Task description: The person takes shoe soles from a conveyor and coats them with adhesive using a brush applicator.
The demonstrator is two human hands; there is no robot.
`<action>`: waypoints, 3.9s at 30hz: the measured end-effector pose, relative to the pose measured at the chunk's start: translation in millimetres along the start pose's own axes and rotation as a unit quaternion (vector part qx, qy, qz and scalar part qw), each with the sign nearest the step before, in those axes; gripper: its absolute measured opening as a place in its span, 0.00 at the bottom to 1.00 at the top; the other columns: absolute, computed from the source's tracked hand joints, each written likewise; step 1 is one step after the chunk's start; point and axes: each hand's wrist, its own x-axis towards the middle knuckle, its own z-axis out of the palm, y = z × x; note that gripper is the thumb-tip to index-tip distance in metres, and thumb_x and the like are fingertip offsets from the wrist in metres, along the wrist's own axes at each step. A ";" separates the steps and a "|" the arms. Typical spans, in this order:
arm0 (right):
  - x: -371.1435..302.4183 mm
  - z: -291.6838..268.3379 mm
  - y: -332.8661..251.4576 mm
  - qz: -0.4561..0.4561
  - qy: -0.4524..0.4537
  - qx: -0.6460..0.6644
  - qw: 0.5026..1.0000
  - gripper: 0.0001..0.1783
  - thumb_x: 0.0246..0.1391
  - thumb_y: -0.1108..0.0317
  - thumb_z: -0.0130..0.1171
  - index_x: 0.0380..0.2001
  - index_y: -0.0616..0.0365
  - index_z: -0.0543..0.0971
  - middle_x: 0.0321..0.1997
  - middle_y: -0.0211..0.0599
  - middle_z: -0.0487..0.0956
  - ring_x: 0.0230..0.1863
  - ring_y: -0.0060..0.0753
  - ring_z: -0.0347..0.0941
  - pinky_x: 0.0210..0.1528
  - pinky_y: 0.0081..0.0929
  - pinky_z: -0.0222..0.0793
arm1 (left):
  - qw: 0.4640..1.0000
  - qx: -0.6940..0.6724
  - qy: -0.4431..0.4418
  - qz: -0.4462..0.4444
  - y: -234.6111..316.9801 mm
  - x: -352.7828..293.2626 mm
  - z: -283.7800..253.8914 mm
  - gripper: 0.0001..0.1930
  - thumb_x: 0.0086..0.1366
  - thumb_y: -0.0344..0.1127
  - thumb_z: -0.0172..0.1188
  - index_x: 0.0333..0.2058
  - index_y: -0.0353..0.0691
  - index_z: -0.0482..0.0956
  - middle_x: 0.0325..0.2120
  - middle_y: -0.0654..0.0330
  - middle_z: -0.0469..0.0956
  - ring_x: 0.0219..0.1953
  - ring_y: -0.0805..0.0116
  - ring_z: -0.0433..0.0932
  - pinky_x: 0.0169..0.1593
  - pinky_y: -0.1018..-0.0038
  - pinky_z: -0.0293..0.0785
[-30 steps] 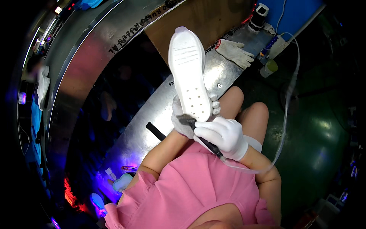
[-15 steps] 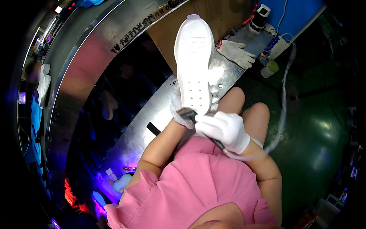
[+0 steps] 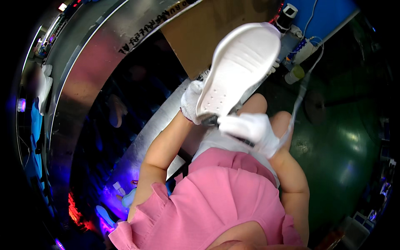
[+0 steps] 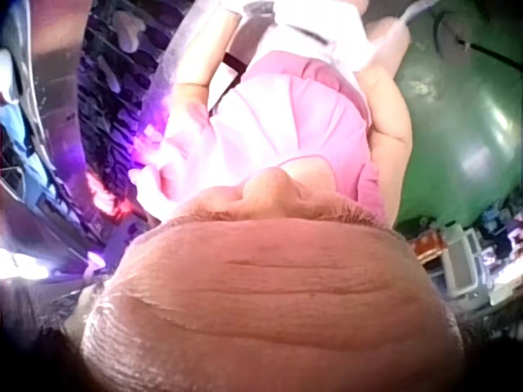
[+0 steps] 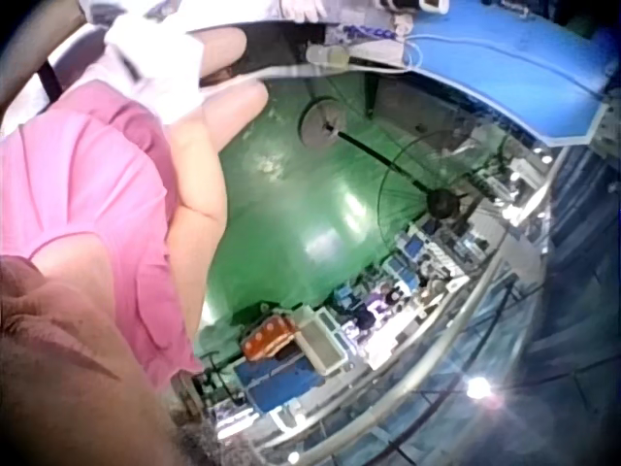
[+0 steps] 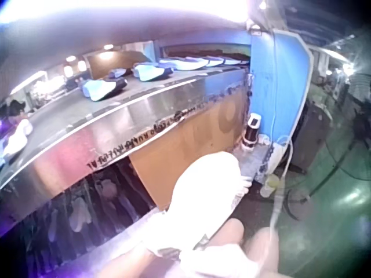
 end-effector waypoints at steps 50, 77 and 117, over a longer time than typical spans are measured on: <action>-2.4 -35.2 -50.6 -0.045 -0.035 -0.229 0.972 0.14 0.40 0.73 0.70 0.34 0.53 0.82 0.40 0.39 0.85 0.23 0.33 0.76 0.23 0.23 0.68 | 0.895 0.381 0.230 -0.026 64.1 -31.0 52.0 0.12 0.65 0.38 0.59 0.40 0.36 0.81 0.37 0.55 0.82 0.37 0.66 0.84 0.44 0.69 0.82; 14.4 9.5 -54.3 -0.078 0.120 -0.004 0.990 0.12 0.41 0.65 0.73 0.33 0.48 0.84 0.37 0.26 0.85 0.32 0.28 0.76 0.48 0.34 0.67 | 0.986 -0.101 -0.130 0.009 7.6 -5.2 -3.5 0.43 0.64 0.71 0.46 0.62 0.36 0.67 0.49 0.34 0.74 0.43 0.35 0.77 0.38 0.46 0.78; 22.9 -62.1 -24.6 -0.087 0.359 -0.369 0.853 0.18 0.39 0.75 0.74 0.38 0.57 0.82 0.41 0.37 0.84 0.37 0.35 0.75 0.45 0.32 0.69 | 0.993 -0.099 -0.058 -0.023 -82.0 -74.2 8.9 0.47 0.61 0.72 0.51 0.67 0.39 0.59 0.51 0.32 0.71 0.45 0.35 0.77 0.35 0.48 0.79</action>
